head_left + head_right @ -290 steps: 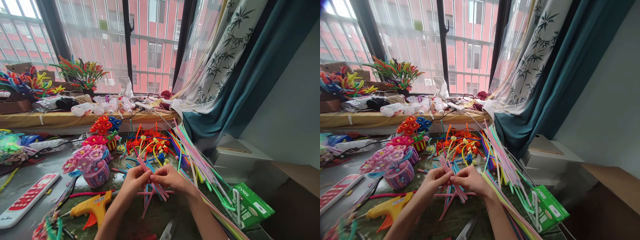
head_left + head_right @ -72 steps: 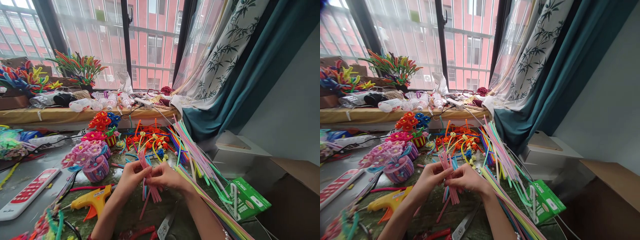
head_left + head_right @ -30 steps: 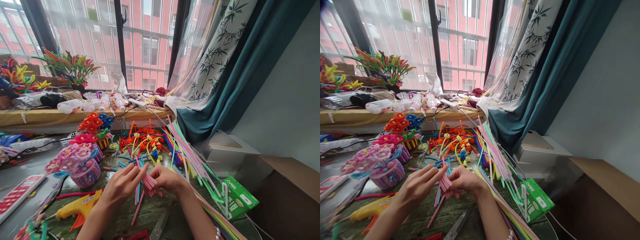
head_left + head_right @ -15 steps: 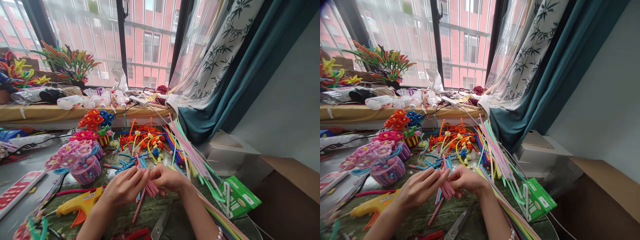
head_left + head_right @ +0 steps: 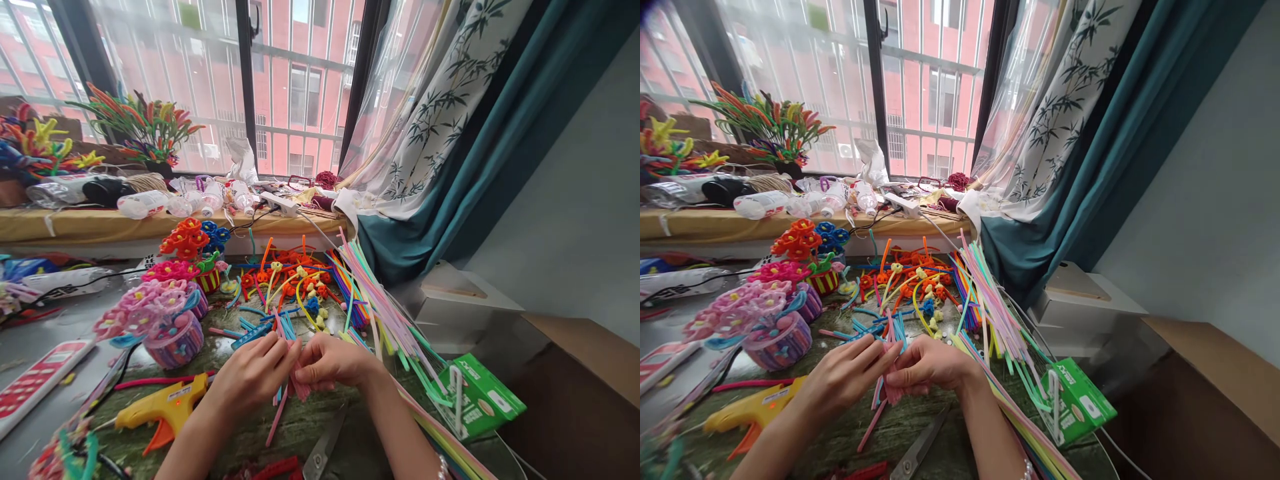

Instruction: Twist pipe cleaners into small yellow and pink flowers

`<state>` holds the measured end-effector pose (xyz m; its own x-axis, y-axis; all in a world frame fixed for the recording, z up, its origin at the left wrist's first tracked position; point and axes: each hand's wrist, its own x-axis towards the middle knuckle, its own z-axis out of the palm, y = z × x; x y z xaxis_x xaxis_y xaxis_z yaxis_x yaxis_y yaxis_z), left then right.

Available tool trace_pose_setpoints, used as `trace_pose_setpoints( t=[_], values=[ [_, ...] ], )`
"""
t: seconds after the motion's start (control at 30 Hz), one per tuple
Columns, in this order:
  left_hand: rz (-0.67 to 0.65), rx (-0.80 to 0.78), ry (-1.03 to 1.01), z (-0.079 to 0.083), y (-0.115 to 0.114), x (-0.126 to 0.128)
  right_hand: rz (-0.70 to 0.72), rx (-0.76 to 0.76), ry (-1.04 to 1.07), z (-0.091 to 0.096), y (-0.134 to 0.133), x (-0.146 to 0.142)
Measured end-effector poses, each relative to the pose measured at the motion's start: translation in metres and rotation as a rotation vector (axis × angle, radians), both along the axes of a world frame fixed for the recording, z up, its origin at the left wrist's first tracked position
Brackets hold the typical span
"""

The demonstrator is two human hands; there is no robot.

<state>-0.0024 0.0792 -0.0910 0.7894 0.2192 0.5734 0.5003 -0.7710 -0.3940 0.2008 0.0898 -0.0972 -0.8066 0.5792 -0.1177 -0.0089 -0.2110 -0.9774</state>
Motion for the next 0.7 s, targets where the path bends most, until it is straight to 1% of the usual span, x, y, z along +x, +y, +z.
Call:
trace_pose_setpoints(
  t=[0.17, 0.27, 0.37, 0.43, 0.5, 0.63, 0.67, 0.7],
  values=[
    [0.031, -0.012, 0.032, 0.004, -0.004, 0.003, -0.026, -0.028, -0.079, -0.001, 0.0, -0.003],
    [0.039, -0.06, 0.052, 0.006, -0.003, 0.003, -0.055, -0.011, -0.098, 0.0, -0.002, -0.003],
    [0.031, -0.136, 0.004, 0.006, 0.0, -0.002, -0.077, 0.016, -0.114, 0.003, -0.002, -0.003],
    [0.04, -0.243, -0.038, 0.008, 0.002, -0.006, -0.097, 0.033, -0.145, 0.006, -0.002, -0.002],
    [0.075, -0.384, -0.119, 0.011, 0.003, -0.009, -0.113, 0.051, -0.171, 0.008, -0.002, -0.001],
    [0.219, -0.672, -0.361, 0.016, 0.0, -0.006, -0.114, 0.089, -0.171, 0.012, -0.003, -0.001],
    [0.258, -0.735, -0.374, 0.016, -0.001, -0.003, -0.108, 0.103, -0.172, 0.012, -0.004, -0.001],
    [0.273, -0.766, -0.355, 0.016, -0.003, 0.001, -0.1, 0.122, -0.176, 0.012, -0.004, -0.002]
  ],
)
